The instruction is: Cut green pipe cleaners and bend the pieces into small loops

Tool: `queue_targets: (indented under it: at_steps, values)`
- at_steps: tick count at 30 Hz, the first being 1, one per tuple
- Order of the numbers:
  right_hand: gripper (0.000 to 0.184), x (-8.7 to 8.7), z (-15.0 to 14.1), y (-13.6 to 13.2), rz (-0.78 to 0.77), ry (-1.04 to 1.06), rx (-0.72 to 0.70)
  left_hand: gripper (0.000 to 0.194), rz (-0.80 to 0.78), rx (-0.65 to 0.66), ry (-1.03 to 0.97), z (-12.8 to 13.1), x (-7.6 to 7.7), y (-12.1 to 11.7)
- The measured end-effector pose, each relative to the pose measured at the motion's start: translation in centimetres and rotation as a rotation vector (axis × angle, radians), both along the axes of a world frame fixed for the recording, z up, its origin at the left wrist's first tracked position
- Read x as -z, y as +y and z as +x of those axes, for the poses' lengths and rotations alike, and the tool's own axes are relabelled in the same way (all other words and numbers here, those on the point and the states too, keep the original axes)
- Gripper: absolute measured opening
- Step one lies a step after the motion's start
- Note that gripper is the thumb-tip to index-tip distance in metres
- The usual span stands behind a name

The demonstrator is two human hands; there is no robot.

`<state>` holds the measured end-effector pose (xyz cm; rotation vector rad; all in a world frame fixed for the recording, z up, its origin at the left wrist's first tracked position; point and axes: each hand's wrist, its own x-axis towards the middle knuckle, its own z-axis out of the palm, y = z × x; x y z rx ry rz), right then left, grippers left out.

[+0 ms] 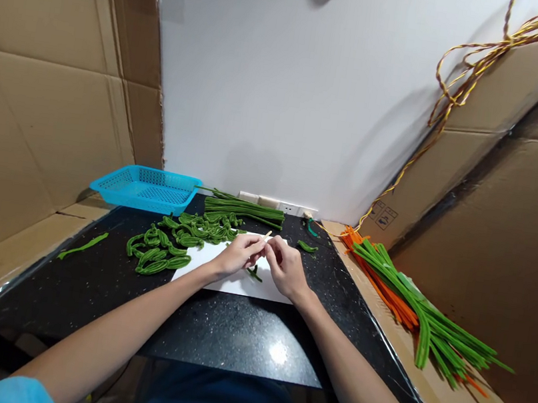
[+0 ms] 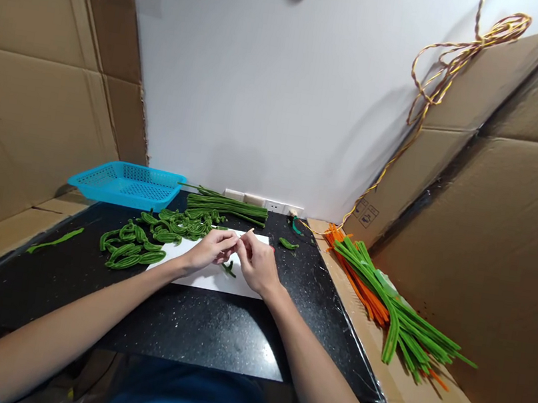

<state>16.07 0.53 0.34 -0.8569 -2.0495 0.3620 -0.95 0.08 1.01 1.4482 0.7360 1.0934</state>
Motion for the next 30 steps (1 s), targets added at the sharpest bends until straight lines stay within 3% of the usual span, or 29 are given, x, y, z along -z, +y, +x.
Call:
queue_targets:
  at_steps: [8,19,26,30]
  values:
    - [0.022,0.25,-0.2,0.42,0.009,0.063,0.058,0.048,0.059,-0.048,0.057,0.22,0.2,-0.06]
    - [0.021,0.53,-0.66,0.74,0.03,-0.006,0.093,0.034,0.494,-0.265,0.47,-0.58,0.32,-0.24]
    - [0.023,0.44,-0.44,0.65,0.056,0.038,0.144,0.027,0.361,-0.338,0.359,-0.05,0.41,-0.13]
    - [0.02,0.35,-0.06,0.52,0.118,-0.069,0.207,0.021,0.411,-0.41,0.382,-0.16,0.57,-0.1]
